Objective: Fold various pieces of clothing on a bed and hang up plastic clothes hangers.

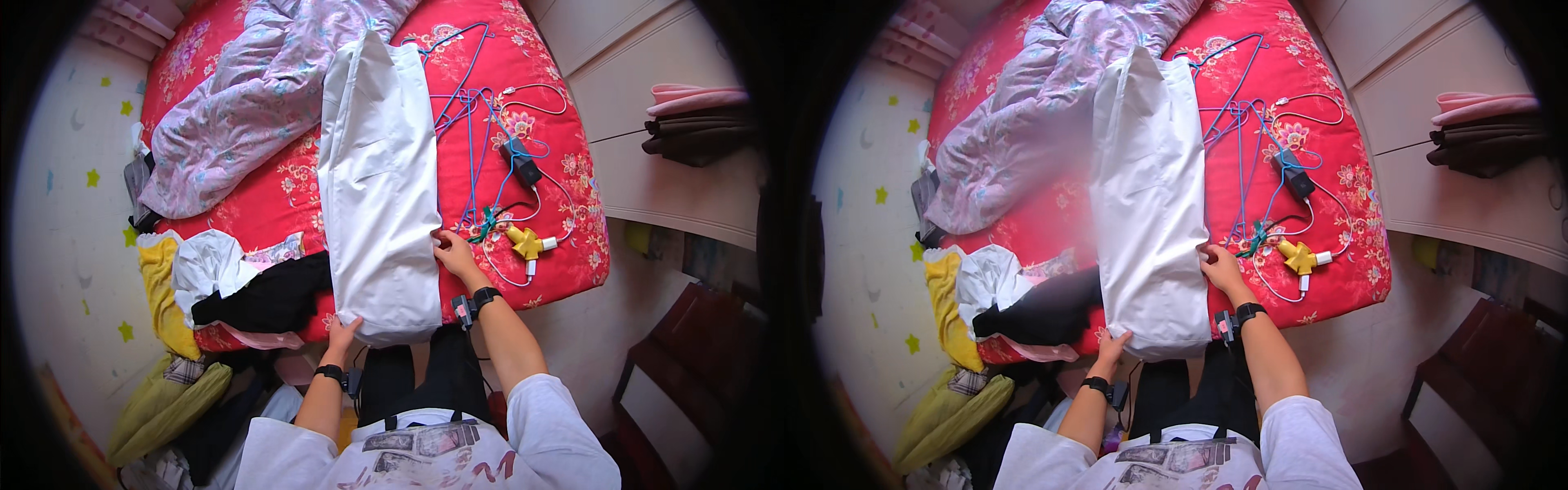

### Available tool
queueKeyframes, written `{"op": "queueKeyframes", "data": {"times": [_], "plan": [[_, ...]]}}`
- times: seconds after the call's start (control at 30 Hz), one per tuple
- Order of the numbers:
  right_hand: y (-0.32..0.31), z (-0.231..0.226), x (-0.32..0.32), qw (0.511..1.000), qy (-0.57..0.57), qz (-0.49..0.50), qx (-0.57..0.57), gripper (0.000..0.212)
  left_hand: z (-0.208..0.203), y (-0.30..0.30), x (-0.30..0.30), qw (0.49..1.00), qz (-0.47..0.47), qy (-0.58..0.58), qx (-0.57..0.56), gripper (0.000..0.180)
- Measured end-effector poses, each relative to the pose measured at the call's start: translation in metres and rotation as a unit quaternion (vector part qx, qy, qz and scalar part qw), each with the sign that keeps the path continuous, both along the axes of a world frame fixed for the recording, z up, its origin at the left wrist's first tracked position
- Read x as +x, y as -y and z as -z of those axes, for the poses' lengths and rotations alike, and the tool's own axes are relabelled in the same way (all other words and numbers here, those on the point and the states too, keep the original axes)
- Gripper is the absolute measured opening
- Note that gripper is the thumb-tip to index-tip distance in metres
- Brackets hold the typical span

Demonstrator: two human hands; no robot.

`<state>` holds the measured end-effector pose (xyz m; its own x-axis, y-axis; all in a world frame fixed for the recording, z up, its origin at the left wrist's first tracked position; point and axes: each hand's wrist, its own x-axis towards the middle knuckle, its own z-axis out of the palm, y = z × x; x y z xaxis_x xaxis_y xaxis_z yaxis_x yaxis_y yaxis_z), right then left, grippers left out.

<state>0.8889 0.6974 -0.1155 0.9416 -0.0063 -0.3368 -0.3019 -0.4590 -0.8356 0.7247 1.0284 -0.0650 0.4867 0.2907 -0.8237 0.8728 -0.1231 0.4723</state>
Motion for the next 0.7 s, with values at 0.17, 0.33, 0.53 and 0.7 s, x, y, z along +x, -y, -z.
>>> {"op": "queueKeyframes", "data": {"times": [0.17, 0.33, 0.53, 0.7], "plan": [[0.004, -0.012, 0.006, 0.96, -0.087, 0.104, 0.245, 0.021, -0.018, -0.002, -0.031, 0.99, -0.008, -0.051, -0.132, 0.046], [0.054, 0.002, 0.02, 0.973, -0.06, 0.143, 0.169, 0.022, -0.008, -0.002, -0.051, 0.968, -0.069, -0.1, -0.221, 0.048], [0.051, 0.007, -0.028, 0.965, 0.034, 0.234, 0.113, 0.018, -0.026, 0.025, -0.052, 0.948, -0.024, -0.129, -0.29, 0.067], [-0.002, -0.044, -0.137, 0.982, -0.13, 0.12, 0.073, 0.01, -0.016, 0.027, -0.092, 0.914, 0.019, -0.214, -0.343, 0.073]]}}
